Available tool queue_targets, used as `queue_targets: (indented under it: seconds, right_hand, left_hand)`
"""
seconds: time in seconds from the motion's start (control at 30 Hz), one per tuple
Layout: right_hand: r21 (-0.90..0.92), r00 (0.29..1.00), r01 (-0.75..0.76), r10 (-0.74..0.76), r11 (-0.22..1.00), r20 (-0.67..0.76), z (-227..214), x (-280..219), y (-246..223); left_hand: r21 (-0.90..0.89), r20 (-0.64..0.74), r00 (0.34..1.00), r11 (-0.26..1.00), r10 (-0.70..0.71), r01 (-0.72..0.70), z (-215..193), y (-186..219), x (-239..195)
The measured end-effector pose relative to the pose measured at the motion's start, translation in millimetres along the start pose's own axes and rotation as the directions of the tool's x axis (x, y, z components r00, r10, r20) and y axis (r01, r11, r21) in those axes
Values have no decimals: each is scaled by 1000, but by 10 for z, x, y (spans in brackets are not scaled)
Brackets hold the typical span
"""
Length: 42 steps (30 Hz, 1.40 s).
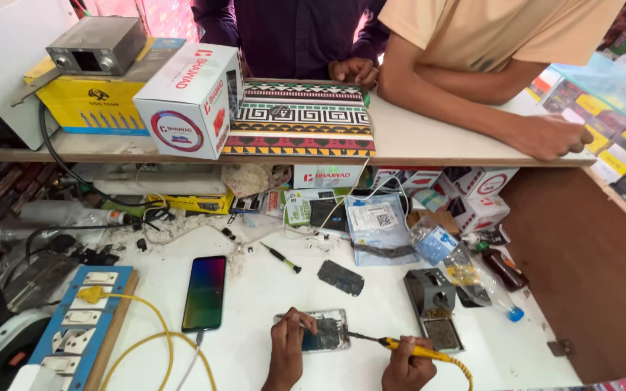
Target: The person uses a soldering iron and tweezers to work on a small circuit board placed on a white workbench. They repeatedly apply heat and manipulate components while two other people stand nearby observing.
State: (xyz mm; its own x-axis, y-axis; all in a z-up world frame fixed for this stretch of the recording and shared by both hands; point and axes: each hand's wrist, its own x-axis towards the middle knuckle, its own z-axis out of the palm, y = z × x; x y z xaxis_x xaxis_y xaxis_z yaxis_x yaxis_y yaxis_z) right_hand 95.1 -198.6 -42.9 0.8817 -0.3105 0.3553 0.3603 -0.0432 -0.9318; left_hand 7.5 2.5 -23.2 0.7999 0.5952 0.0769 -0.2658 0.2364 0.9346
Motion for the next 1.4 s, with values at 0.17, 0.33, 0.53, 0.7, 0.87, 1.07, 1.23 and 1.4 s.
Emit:
queue_targets:
  seconds: [0.17, 0.33, 0.53, 0.7, 0.87, 1.07, 1.23, 1.4]
  right_hand:
    - [2, 999, -39, 39, 999, 38, -10, 4, -270]
    - [-44, 996, 38, -35, 998, 86, 15, -9, -474]
    - [-97, 992, 85, -76, 992, 99, 34, 34, -645]
    - [-92, 994, 24, -14, 995, 110, 31, 54, -670]
    - [-92, 996, 14, -6, 996, 90, 85, 94, -591]
    - [-88, 995, -39, 46, 995, 86, 29, 42, -581]
    - [-20, 994, -14, 16, 1000, 110, 17, 18, -550]
    - [4, 997, 3, -4, 1000, 83, 17, 12, -550]
  left_hand:
    - [-33, -27, 1000, 999, 14, -15, 81, 61, 12]
    - [-75, -131, 987, 992, 90, -101, 206, 135, 132]
    - [85, -107, 992, 995, 61, -52, 178, 288, 87]
    - [-5, 20, 999, 999, 46, -46, 82, 292, 83]
    - [81, 89, 994, 994, 65, -72, 107, 262, 30]
    - [155, -1, 1000, 988, -10, 10, 113, 306, -33]
    - [150, 67, 995, 985, 71, -81, 81, 324, -11]
    - [103, 89, 995, 993, 49, -58, 65, 329, -25]
